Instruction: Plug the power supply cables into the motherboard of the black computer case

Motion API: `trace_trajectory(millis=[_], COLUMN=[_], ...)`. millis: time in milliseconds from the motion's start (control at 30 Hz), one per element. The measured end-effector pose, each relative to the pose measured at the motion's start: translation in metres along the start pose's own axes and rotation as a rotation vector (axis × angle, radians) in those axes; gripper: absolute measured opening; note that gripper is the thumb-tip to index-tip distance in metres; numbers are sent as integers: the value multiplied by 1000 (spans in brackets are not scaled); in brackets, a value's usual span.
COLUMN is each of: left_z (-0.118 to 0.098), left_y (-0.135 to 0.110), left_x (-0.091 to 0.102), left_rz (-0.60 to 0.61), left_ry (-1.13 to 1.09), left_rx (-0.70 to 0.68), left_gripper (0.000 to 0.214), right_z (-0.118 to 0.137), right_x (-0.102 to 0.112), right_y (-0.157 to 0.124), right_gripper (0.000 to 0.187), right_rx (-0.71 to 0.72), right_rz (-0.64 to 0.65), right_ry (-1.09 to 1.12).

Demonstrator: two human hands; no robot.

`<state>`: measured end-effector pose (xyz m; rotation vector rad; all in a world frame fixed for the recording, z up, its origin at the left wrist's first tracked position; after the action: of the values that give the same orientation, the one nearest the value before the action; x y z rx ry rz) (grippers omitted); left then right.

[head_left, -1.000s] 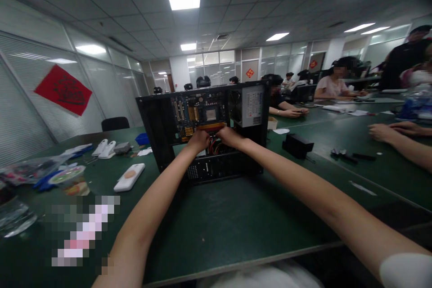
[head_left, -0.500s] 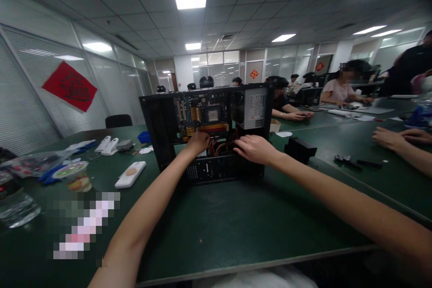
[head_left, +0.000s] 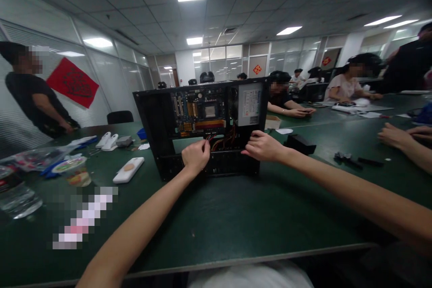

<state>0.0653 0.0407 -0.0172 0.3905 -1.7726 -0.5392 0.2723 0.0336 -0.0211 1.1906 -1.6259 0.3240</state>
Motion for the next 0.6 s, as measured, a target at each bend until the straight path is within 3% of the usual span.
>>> trace_trajectory(millis=[133, 267, 400, 600], left_z=[52, 98, 133, 152], left_y=[37, 62, 75, 81], left_x=[-4, -9, -10, 3], left_rz=[-16, -36, -117, -161], left_ry=[-178, -383, -548, -837], left_rx=[235, 332, 313, 230], left_gripper=[55, 59, 57, 49], right_z=[32, 84, 145, 222], right_x=[5, 18, 34, 50], right_y=[24, 56, 86, 149], right_gripper=[56, 63, 64, 49], right_rx=[-34, -33, 69, 94], right_rz=[3, -13, -36, -10], right_ry=[-62, -101, -107, -268])
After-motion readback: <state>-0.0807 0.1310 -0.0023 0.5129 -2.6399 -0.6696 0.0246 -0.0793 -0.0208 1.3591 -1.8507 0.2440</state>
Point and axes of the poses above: each hand's wrist, its own y-axis towards the middle knuckle, its own x-axis out of the back of the hand, z = x × y, the point moved 10 cm from there along y, towards the middle knuckle, and after that the axes turned 5 degrees about z, right-handed, at the moved point
